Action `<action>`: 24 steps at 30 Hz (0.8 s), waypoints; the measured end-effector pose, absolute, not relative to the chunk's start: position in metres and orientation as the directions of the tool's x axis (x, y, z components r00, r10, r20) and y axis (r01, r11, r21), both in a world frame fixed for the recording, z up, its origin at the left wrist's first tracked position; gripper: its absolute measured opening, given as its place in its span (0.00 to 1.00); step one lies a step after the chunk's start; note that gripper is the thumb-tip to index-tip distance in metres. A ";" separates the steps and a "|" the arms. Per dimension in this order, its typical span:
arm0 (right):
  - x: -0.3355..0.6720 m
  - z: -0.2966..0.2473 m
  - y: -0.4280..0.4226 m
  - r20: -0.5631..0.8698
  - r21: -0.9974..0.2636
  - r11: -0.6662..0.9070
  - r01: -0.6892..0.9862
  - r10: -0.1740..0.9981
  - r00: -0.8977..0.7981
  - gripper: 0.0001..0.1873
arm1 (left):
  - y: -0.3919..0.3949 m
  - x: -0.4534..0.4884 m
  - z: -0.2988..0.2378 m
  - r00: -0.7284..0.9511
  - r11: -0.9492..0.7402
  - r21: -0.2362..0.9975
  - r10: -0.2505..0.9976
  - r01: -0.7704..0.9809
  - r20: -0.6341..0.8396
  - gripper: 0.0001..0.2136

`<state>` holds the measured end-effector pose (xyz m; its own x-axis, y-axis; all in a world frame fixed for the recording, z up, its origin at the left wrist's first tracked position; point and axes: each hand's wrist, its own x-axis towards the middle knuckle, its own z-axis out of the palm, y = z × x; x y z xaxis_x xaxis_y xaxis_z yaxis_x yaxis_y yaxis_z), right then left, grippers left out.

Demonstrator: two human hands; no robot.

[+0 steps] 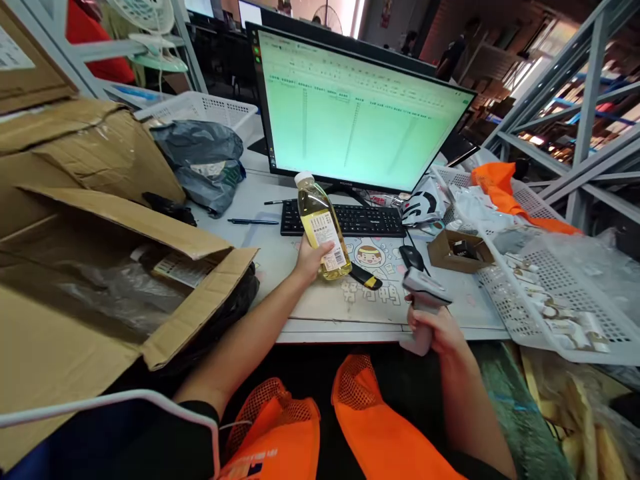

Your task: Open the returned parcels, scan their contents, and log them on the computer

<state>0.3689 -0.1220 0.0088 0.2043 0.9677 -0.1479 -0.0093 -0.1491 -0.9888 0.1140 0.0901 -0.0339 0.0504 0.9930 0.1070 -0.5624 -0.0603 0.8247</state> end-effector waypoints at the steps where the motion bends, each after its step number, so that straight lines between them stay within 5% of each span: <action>1: 0.358 0.010 -0.119 -0.154 -0.982 -0.173 0.076 0.965 0.210 0.21 | 0.089 0.114 -0.035 0.030 -0.081 0.842 0.993 -0.533 0.115 0.35; 5: 0.329 0.015 -0.112 -0.043 -0.927 -0.130 0.351 0.968 0.247 0.19 | 0.085 0.116 -0.038 -0.049 -0.157 0.900 0.987 -0.406 0.150 0.35; 9: 0.330 0.020 -0.113 0.010 -0.910 -0.080 0.406 0.977 0.214 0.23 | 0.080 0.115 -0.037 -0.062 -0.205 0.937 0.979 -0.281 0.196 0.36; 16: 0.442 0.008 -0.109 -0.162 -0.805 -0.455 0.381 0.787 0.595 0.25 | 0.073 0.107 -0.026 -0.086 -0.222 0.972 0.973 -0.074 0.215 0.40; 20: 0.511 -0.011 -0.107 -0.219 -0.830 -0.500 0.249 0.702 0.678 0.24 | 0.066 0.107 -0.022 -0.031 -0.212 0.975 0.977 -0.071 0.211 0.40; 24: 0.540 -0.026 -0.111 0.022 -0.551 -0.646 0.528 0.621 0.783 0.26 | 0.051 0.110 -0.020 0.106 -0.226 0.970 0.966 -0.087 0.234 0.38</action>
